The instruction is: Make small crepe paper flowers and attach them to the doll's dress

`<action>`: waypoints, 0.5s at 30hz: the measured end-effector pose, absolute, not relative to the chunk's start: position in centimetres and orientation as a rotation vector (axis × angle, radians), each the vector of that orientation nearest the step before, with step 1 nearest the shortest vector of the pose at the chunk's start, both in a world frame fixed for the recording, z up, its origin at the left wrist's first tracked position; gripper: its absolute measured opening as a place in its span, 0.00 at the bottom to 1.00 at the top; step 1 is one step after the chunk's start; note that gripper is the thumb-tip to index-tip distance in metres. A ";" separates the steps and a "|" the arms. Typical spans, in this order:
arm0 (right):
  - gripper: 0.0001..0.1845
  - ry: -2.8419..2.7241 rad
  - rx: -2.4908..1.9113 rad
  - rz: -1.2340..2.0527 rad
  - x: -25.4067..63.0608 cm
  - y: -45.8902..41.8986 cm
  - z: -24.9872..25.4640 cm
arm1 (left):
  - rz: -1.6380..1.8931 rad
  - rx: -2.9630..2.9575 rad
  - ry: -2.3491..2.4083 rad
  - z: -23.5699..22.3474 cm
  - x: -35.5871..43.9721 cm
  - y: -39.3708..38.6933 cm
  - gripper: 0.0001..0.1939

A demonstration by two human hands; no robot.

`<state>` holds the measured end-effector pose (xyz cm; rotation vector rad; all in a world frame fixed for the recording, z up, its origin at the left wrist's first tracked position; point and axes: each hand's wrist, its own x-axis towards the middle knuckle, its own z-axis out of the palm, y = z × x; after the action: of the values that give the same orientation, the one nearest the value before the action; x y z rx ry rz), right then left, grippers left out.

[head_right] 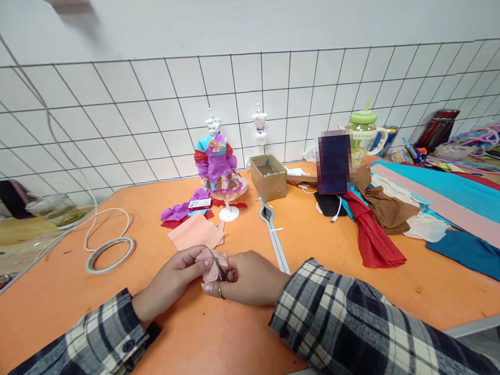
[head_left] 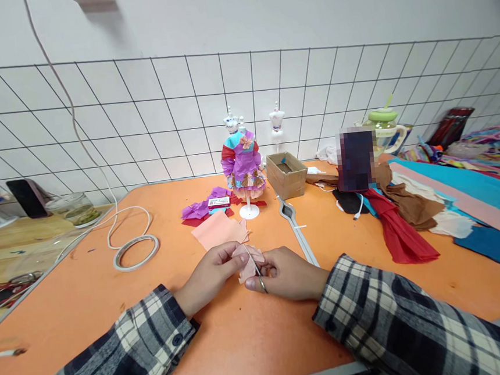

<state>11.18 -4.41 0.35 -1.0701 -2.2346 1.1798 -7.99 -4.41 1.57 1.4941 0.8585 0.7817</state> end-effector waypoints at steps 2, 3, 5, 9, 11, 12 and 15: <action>0.15 -2.242 -1.076 1.190 11.2 -4.4 0.4 | 0.795 1.506 0.886 1.5 -8.0 -4.4 0.16; 0.16 -2.250 -1.091 1.192 11.1 -4.4 0.4 | 0.806 1.511 0.920 1.4 -8.0 -4.4 0.16; 0.17 -2.272 -1.101 1.192 11.1 -4.3 0.4 | 0.814 1.518 0.967 1.2 -8.1 -4.4 0.17; 0.14 -2.280 -1.044 1.158 11.1 -4.3 0.3 | 0.786 1.520 0.912 1.1 -8.1 -4.4 0.18; 0.15 -2.275 -1.054 1.148 11.1 -4.3 0.2 | 0.783 1.527 0.906 1.4 -8.0 -4.5 0.18; 0.16 -2.274 -1.068 1.145 11.1 -4.3 0.2 | 0.785 1.535 0.904 1.5 -8.0 -4.5 0.18; 0.18 -2.273 -1.084 1.140 11.1 -4.3 0.1 | 0.788 1.570 0.844 2.0 -7.9 -4.6 0.18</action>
<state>11.12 -4.34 0.13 -1.0841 -2.2728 1.1395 -7.92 -4.60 2.00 1.5701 0.8445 0.7883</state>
